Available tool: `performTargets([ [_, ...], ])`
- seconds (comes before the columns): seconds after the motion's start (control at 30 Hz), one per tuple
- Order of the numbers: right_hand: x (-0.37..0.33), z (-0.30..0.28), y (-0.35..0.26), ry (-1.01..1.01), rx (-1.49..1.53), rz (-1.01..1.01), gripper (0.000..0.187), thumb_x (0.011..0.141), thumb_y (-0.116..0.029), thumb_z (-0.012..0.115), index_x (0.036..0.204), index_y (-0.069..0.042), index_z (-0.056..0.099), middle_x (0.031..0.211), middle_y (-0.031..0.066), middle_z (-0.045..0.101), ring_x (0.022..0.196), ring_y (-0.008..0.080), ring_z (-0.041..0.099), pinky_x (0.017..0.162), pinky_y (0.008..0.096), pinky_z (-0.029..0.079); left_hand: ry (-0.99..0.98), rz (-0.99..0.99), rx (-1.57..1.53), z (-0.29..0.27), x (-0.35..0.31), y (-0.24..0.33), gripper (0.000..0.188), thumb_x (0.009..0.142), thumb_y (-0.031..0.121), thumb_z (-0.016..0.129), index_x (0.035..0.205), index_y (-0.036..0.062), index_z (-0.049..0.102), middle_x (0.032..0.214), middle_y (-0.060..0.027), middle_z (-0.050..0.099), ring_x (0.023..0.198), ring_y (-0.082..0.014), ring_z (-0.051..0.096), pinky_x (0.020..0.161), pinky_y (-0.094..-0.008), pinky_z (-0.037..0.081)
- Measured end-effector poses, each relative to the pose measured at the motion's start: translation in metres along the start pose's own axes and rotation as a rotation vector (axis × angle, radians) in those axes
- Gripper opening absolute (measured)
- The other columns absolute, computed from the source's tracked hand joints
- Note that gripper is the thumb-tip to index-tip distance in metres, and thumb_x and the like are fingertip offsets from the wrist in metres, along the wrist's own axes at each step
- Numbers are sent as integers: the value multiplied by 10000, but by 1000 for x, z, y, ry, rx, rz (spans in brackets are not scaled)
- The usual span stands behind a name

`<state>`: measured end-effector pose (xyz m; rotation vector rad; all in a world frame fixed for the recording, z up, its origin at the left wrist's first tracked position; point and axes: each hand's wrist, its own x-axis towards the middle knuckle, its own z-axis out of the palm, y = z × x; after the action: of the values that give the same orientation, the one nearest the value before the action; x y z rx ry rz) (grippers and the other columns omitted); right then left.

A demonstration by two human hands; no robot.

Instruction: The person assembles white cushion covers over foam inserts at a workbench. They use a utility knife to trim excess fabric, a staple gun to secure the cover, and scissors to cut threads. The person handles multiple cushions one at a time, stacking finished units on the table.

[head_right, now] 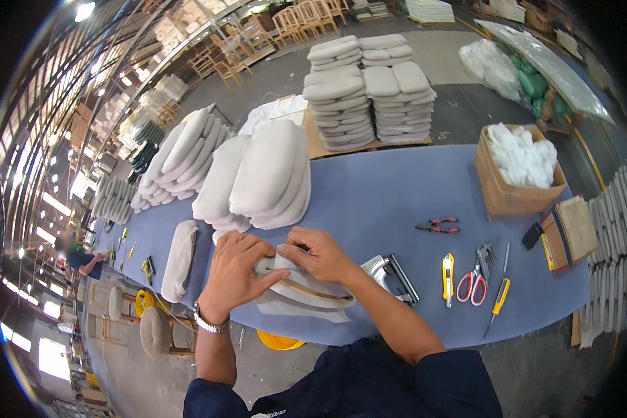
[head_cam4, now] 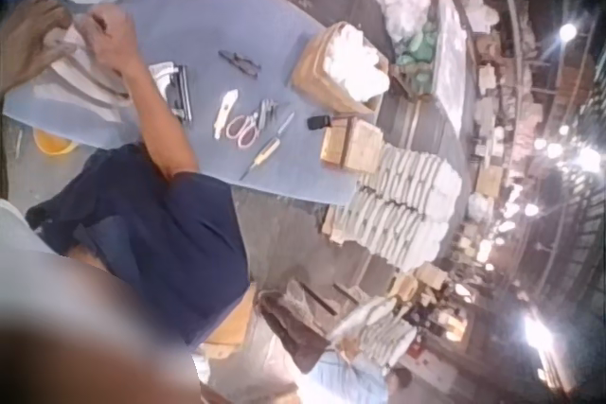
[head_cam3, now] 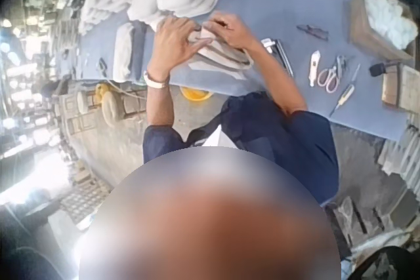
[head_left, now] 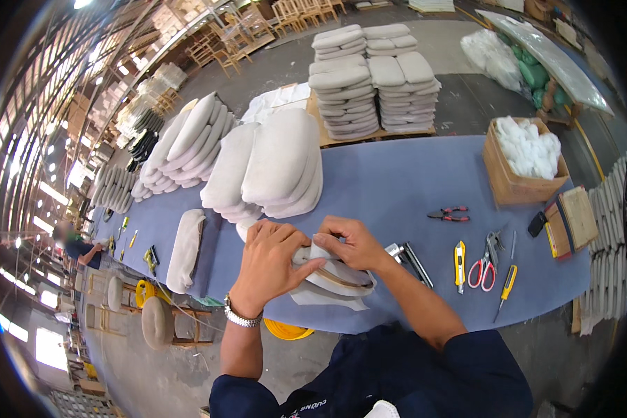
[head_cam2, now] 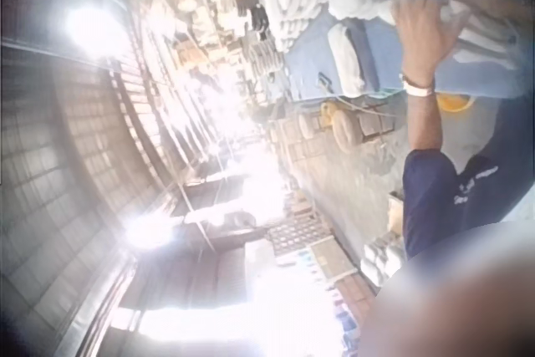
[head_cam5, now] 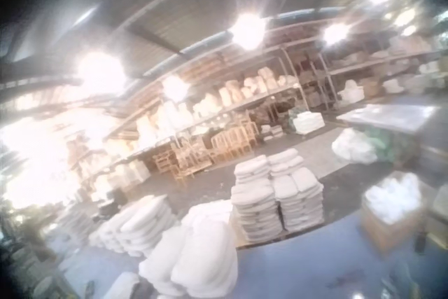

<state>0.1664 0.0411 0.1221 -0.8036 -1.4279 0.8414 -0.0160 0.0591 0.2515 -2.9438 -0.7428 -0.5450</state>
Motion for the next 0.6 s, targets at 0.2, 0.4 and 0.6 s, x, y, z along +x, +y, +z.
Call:
performTargets([
  [0.2,-22,0,22,284,-65,13,209,981,-209,654,905,-15,646,801,125,607,740,245,592,689,382,477,-157,43,21,20,17,-19,236,767,270,837,790,69,717,895,-63,705,844,-298,634,785,-428,480],
  [0.4,-165,-71,82,404,-591,383,164,945,-227,664,970,-65,670,953,128,664,839,303,663,754,407,523,-350,-169,-233,-6,20,-17,167,796,122,780,877,-20,744,874,-147,719,766,-332,674,708,-382,496],
  [0.6,-348,-169,123,764,-1187,794,205,946,-182,660,1119,-71,658,1040,128,699,996,284,689,868,398,543,-347,-100,-274,9,38,-62,160,857,127,743,874,-31,725,811,-170,691,706,-340,650,664,-381,487],
])
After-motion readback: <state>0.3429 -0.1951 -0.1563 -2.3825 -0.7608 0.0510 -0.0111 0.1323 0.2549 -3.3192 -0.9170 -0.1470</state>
